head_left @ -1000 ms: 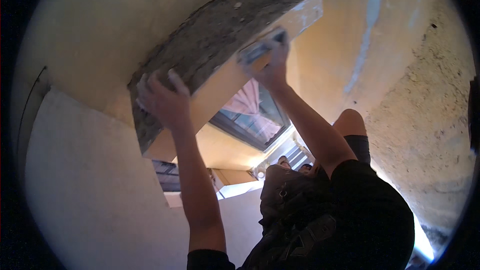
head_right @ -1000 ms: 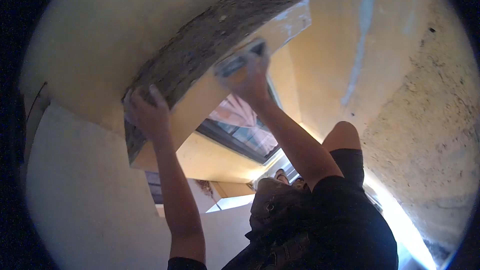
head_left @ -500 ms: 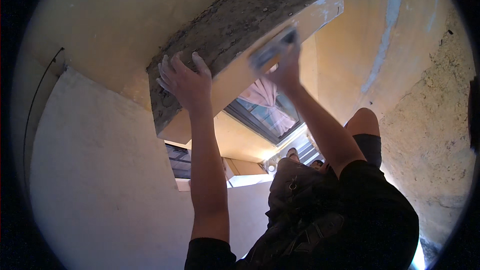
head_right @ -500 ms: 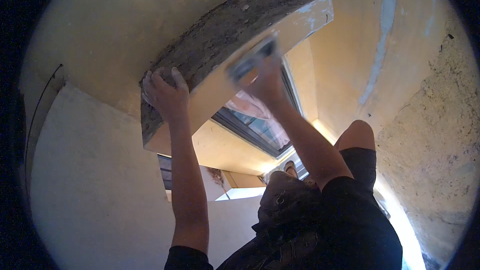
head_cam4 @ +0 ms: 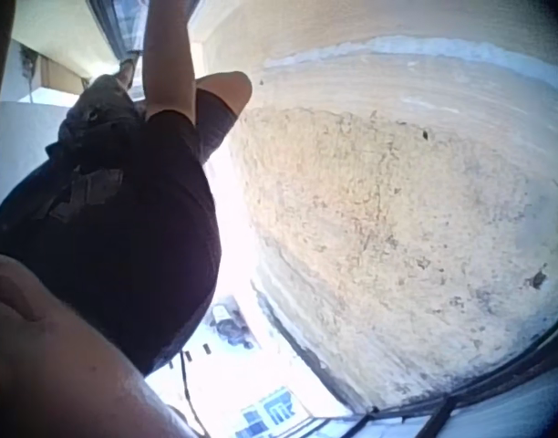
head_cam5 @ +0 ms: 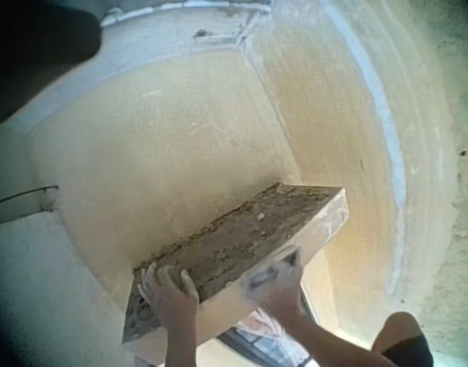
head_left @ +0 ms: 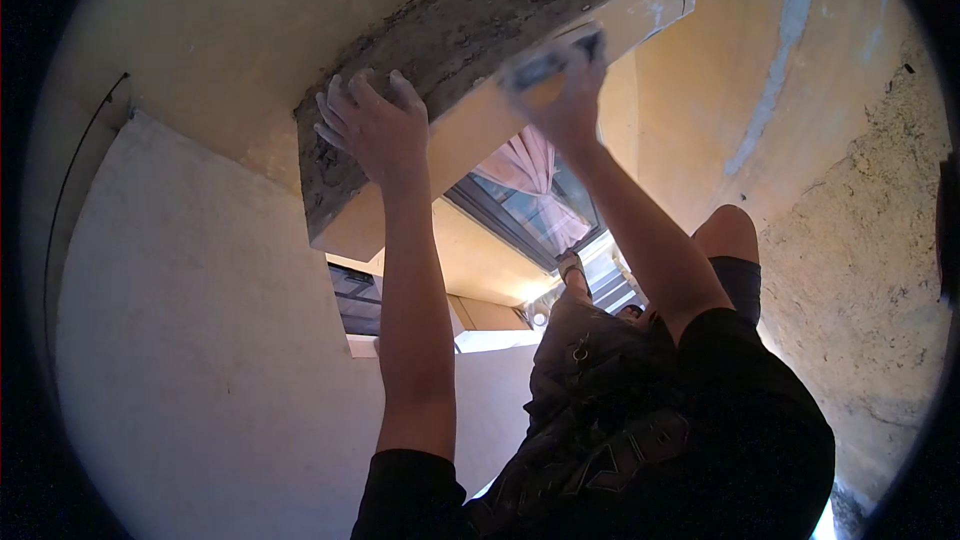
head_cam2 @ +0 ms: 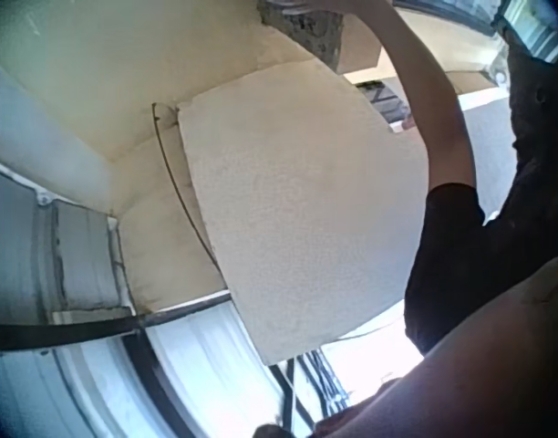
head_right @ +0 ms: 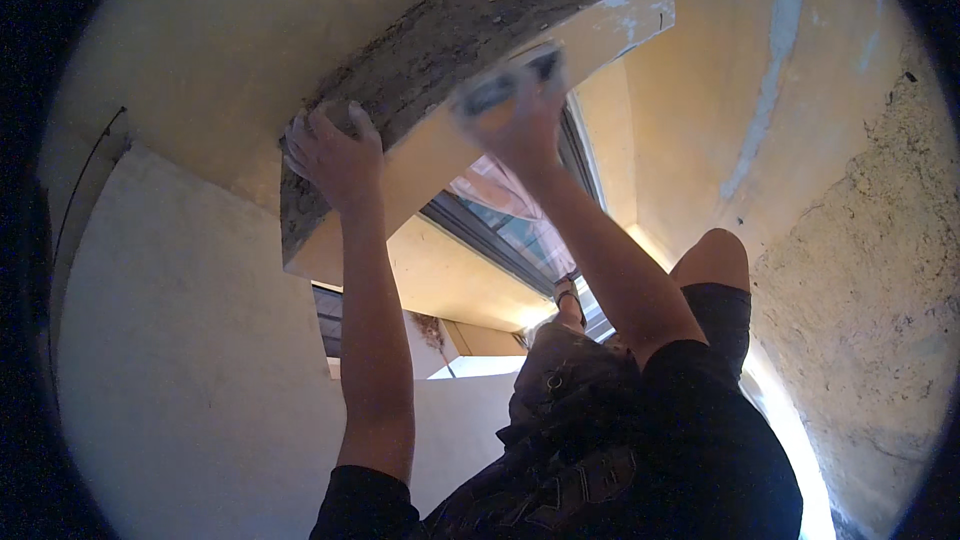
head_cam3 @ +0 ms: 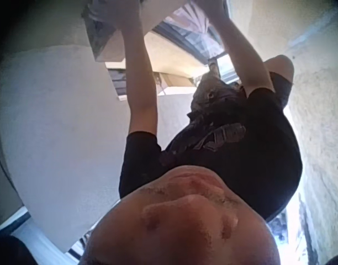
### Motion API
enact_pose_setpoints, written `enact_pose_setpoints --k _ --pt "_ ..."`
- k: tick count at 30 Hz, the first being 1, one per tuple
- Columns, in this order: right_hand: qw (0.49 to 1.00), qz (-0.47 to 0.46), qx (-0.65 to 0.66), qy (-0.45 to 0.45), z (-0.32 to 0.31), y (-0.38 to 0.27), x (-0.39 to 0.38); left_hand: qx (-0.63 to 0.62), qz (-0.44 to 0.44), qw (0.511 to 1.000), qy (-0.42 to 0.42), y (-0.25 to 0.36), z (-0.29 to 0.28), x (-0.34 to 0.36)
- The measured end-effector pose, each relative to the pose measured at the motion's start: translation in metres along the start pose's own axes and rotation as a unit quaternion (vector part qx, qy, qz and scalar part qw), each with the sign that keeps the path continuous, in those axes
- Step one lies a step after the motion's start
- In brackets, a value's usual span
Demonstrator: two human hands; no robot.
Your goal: The recorder is using a plastering tool to smooth and apply plaster to a wall section above a window.
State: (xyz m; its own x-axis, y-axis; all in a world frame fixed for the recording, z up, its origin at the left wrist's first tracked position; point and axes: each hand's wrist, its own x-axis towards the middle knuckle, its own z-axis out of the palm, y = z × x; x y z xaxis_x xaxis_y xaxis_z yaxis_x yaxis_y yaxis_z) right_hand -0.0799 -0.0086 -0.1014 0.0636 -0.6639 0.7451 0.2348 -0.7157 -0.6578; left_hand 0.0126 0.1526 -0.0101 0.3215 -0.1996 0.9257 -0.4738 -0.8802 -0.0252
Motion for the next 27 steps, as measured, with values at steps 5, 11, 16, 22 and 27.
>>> enact_pose_setpoints --k 5,11,16,22,27 --pt "0.998 -0.034 -0.033 0.042 -0.002 0.027 0.012 0.013 0.015 1.000 0.010 -0.001 -0.003 -0.002" --pt "0.985 -0.151 0.025 -0.082 -0.001 -0.017 -0.022 -0.004 -0.011 1.000 -0.019 -0.005 -0.005 -0.004" --pt "0.999 -0.019 -0.013 -0.041 -0.006 0.031 0.003 -0.007 -0.001 1.000 -0.021 0.003 -0.006 -0.001" --pt "0.988 -0.135 -0.031 -0.073 -0.002 0.022 -0.031 -0.009 -0.015 1.000 -0.021 -0.002 -0.006 -0.004" --pt "0.999 -0.041 -0.007 -0.029 -0.013 0.075 -0.011 -0.006 -0.011 1.000 -0.014 0.008 -0.003 -0.001"
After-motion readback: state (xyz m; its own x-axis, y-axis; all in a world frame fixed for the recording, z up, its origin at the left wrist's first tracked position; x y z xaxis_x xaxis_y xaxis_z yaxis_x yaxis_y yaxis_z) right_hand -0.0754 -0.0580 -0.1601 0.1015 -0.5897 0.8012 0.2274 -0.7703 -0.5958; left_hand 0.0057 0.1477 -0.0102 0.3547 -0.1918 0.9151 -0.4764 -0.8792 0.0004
